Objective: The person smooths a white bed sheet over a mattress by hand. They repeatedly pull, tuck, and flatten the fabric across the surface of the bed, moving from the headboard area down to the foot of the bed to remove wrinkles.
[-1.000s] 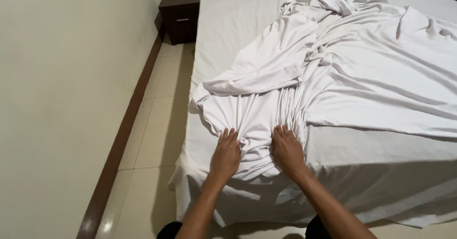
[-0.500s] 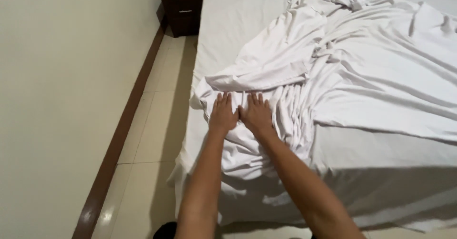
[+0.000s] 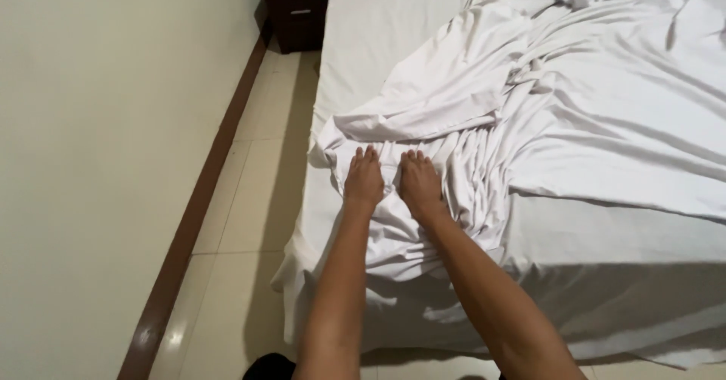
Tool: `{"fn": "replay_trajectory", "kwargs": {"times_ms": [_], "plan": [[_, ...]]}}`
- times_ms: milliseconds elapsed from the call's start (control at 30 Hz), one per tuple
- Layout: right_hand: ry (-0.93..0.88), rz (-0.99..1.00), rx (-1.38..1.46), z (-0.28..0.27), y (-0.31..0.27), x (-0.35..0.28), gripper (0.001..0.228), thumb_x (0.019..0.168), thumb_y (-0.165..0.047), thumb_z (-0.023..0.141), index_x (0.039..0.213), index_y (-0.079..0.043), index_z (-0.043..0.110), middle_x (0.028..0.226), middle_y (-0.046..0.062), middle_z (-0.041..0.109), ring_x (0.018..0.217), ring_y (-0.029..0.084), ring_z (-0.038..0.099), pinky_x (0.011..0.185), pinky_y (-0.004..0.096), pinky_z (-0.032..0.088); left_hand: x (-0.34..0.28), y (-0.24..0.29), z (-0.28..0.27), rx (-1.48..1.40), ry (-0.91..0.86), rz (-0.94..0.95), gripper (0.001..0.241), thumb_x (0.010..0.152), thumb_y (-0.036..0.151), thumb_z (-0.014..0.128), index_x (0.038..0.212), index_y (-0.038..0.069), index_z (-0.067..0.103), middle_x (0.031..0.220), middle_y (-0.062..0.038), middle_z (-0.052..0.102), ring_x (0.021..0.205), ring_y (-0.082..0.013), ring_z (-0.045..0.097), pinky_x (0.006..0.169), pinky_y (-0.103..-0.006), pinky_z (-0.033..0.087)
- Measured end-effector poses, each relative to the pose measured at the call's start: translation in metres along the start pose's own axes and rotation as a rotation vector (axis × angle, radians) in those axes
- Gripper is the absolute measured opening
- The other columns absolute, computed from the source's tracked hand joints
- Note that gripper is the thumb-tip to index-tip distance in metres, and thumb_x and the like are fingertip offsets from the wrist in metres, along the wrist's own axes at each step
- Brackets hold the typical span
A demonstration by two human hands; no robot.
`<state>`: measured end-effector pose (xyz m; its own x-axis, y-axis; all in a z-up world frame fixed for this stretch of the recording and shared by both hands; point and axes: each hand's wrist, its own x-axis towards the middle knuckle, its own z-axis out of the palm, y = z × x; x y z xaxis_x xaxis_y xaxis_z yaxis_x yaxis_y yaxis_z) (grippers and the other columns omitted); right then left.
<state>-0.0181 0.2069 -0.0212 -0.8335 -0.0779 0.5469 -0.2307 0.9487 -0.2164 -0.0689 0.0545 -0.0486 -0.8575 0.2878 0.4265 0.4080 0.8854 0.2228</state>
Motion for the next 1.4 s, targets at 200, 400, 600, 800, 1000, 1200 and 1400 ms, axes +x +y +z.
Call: {"fn": "replay_trajectory", "kwargs": {"times_ms": [200,400,600,800,1000,1200,1400], "plan": [[0.008,-0.023,-0.029,-0.007,-0.003,-0.009,0.051,0.078,-0.010,0.058,0.127,0.005,0.062,0.133,0.025,0.064,0.126,0.041,0.057,0.106,0.048,0.043,-0.023,0.007,-0.018,-0.099,0.039,0.059,0.042,0.103,0.013,0.046,0.140,-0.005,0.055,0.153,-0.021,0.050,0.148,-0.0390,0.037,0.122,-0.0457,0.029],[0.038,-0.085,0.036,-0.028,-0.003,-0.037,0.038,0.090,-0.005,0.053,0.125,0.005,0.064,0.129,0.024,0.068,0.126,0.040,0.060,0.107,0.046,0.046,-0.059,0.034,-0.074,-0.162,-0.001,0.094,0.043,0.102,0.014,0.047,0.137,-0.008,0.056,0.149,-0.023,0.052,0.147,-0.0398,0.038,0.122,-0.0454,0.029],[-0.024,-0.059,0.089,-0.071,-0.015,-0.065,0.039,0.084,-0.005,0.056,0.121,0.004,0.066,0.130,0.025,0.066,0.126,0.043,0.057,0.108,0.047,0.042,-0.096,0.055,-0.081,-0.252,-0.014,0.076,0.040,0.103,0.010,0.045,0.137,-0.008,0.056,0.149,-0.025,0.052,0.147,-0.0409,0.038,0.123,-0.0458,0.027],[0.008,0.061,0.137,-0.090,-0.020,-0.106,0.032,0.098,-0.013,0.054,0.125,-0.004,0.068,0.134,0.018,0.067,0.131,0.035,0.059,0.111,0.045,0.044,-0.134,0.081,-0.099,-0.265,-0.007,0.058,0.045,0.100,0.008,0.048,0.140,-0.010,0.054,0.150,-0.026,0.051,0.147,-0.0408,0.038,0.122,-0.0451,0.026],[0.020,0.045,0.137,-0.094,-0.019,-0.120,0.033,0.101,-0.016,0.054,0.128,-0.005,0.068,0.134,0.017,0.067,0.131,0.033,0.060,0.110,0.044,0.045,-0.146,0.090,-0.092,-0.300,0.074,0.029,0.043,0.101,0.010,0.049,0.140,-0.009,0.054,0.151,-0.024,0.053,0.147,-0.0390,0.040,0.124,-0.0452,0.027],[-0.010,0.101,0.156,-0.126,-0.031,-0.098,0.036,0.102,-0.027,0.056,0.128,-0.004,0.067,0.133,0.017,0.068,0.130,0.034,0.061,0.114,0.045,0.042,-0.131,0.091,-0.124,-0.388,0.256,0.085,0.046,0.106,0.015,0.048,0.146,-0.007,0.051,0.157,-0.023,0.048,0.152,-0.0395,0.036,0.125,-0.0467,0.027],[0.251,0.368,0.443,-0.122,-0.022,-0.033,0.074,0.105,-0.047,0.051,0.151,0.010,0.042,0.157,0.034,0.040,0.148,0.045,0.038,0.121,0.045,0.029,-0.044,0.093,-0.168,-0.332,0.308,0.218,0.066,0.104,0.032,0.053,0.155,-0.007,0.037,0.165,-0.025,0.031,0.156,-0.0403,0.024,0.125,-0.0498,0.022]]}}
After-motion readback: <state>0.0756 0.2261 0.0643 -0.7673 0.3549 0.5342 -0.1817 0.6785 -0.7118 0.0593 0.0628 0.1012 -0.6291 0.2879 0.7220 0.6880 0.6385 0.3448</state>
